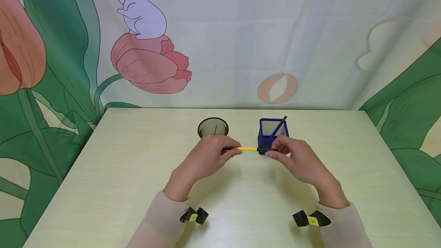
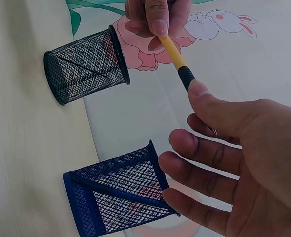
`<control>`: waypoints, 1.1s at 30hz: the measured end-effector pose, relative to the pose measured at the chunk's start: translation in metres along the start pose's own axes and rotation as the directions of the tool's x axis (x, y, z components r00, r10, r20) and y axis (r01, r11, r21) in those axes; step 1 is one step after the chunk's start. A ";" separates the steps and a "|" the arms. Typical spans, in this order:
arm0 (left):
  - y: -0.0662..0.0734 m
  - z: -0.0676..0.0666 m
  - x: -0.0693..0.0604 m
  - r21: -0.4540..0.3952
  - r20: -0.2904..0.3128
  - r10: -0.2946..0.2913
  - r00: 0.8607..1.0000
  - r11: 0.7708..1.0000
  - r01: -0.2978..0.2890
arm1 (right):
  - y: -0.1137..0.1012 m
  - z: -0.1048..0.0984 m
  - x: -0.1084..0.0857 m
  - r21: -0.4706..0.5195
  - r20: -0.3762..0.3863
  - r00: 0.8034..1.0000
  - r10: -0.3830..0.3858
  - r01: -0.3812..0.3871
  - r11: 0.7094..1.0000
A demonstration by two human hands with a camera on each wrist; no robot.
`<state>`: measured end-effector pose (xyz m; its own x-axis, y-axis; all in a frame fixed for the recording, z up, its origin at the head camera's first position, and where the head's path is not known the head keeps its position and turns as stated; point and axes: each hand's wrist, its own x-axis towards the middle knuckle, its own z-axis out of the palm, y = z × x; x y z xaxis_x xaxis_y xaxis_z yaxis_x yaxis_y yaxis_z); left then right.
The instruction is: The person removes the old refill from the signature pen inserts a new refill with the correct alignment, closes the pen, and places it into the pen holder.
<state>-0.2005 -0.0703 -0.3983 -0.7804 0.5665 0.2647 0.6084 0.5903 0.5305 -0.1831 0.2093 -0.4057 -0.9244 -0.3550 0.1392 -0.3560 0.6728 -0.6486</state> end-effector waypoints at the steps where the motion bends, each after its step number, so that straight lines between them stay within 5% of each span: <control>1: 0.000 0.000 0.000 0.000 0.001 -0.001 1.000 1.000 0.001 | 0.000 0.000 0.000 0.000 -0.001 1.000 -0.001 0.001 1.000; 33: 0.000 -0.002 -0.003 -0.016 0.009 -0.017 1.000 1.000 0.017 | -0.001 0.002 -0.004 0.011 -0.011 0.999 0.031 -0.031 0.999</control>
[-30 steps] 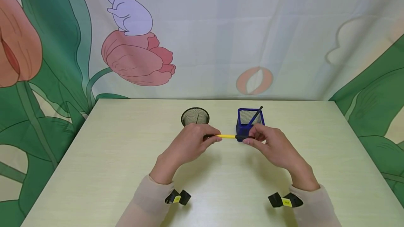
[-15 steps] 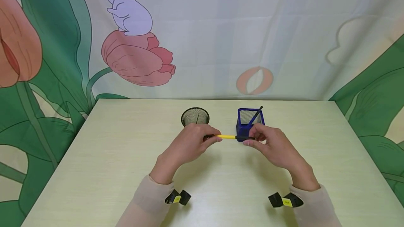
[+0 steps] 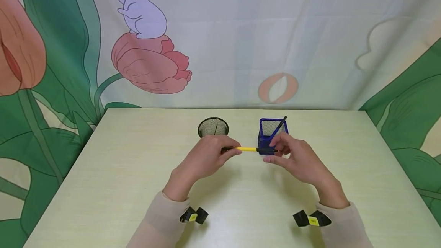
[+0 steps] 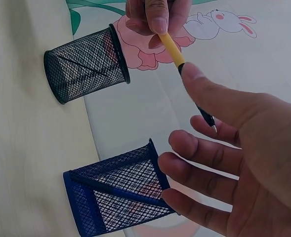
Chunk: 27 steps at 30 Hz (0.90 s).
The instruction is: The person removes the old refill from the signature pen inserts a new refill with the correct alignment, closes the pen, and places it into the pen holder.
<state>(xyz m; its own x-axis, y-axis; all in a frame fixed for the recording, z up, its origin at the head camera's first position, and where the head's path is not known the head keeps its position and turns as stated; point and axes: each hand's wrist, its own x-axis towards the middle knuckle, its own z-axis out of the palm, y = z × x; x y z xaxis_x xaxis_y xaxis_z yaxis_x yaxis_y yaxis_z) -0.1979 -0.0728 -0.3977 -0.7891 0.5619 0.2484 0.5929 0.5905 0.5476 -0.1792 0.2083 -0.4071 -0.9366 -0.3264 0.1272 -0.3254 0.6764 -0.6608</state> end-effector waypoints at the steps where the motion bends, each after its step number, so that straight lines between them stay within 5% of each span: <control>1: 0.000 0.000 0.000 0.000 -0.001 0.000 1.000 1.000 0.000 | 0.000 0.000 0.000 0.004 0.000 1.000 0.001 -0.001 1.000; 27: 0.000 0.000 -0.001 0.007 -0.003 0.012 1.000 1.000 -0.012 | 0.005 0.005 0.001 0.015 0.018 1.000 0.012 -0.012 1.000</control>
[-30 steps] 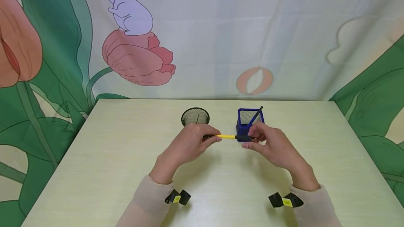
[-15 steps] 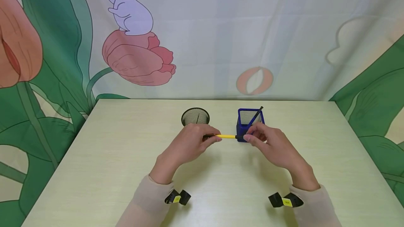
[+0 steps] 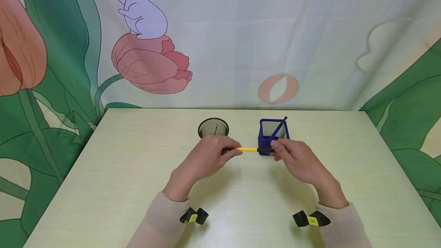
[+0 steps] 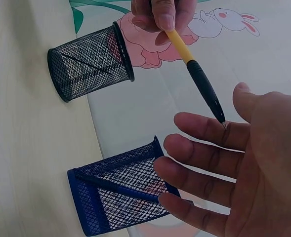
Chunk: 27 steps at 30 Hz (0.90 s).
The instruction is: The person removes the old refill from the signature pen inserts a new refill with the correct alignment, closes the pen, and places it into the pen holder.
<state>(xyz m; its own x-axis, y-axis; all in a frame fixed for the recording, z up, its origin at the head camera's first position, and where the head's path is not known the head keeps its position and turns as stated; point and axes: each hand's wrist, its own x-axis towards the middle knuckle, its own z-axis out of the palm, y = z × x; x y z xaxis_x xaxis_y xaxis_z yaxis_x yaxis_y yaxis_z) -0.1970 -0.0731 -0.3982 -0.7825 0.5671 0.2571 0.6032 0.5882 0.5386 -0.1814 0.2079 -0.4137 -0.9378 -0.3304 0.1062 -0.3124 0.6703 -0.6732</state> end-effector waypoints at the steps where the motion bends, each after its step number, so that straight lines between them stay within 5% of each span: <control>1: 0.000 0.000 0.000 -0.001 0.002 -0.001 1.000 1.000 0.001 | 0.001 0.000 0.000 0.003 -0.001 1.000 -0.001 0.001 1.000; 27: -0.001 0.000 0.000 0.006 -0.003 0.010 1.000 1.000 -0.010 | -0.002 0.000 0.000 -0.046 -0.002 1.000 -0.025 0.025 0.999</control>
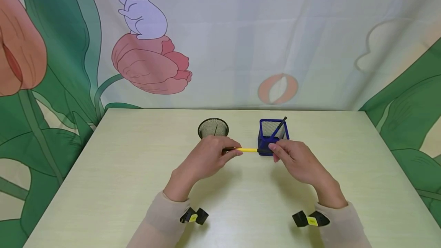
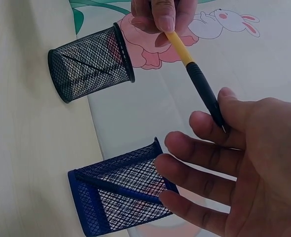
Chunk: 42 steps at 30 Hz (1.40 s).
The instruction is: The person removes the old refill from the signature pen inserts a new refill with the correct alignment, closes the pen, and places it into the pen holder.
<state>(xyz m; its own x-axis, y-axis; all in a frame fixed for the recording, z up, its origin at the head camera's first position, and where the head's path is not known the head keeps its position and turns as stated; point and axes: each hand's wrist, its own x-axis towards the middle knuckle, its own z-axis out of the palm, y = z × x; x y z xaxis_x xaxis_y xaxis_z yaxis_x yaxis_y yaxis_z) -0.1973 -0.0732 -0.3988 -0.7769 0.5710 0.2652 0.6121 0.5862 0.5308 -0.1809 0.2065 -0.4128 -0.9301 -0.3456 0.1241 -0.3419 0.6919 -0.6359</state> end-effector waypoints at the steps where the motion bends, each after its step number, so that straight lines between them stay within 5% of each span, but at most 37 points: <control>1: 0.000 0.000 0.000 0.001 0.000 0.003 1.000 1.000 -0.003 | 0.000 0.000 0.000 -0.001 0.001 1.000 0.000 0.000 1.000; 42: -0.002 0.001 0.000 0.012 0.011 -0.010 1.000 1.000 0.010 | -0.002 -0.001 0.001 0.048 0.022 1.000 0.022 -0.023 0.999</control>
<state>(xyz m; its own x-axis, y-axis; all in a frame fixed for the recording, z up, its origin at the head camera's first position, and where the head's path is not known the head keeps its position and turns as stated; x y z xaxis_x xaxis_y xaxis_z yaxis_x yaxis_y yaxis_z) -0.1981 -0.0737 -0.4003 -0.7812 0.5717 0.2507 0.6061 0.5984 0.5240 -0.1809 0.2059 -0.4103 -0.9342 -0.3442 0.0934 -0.3137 0.6683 -0.6745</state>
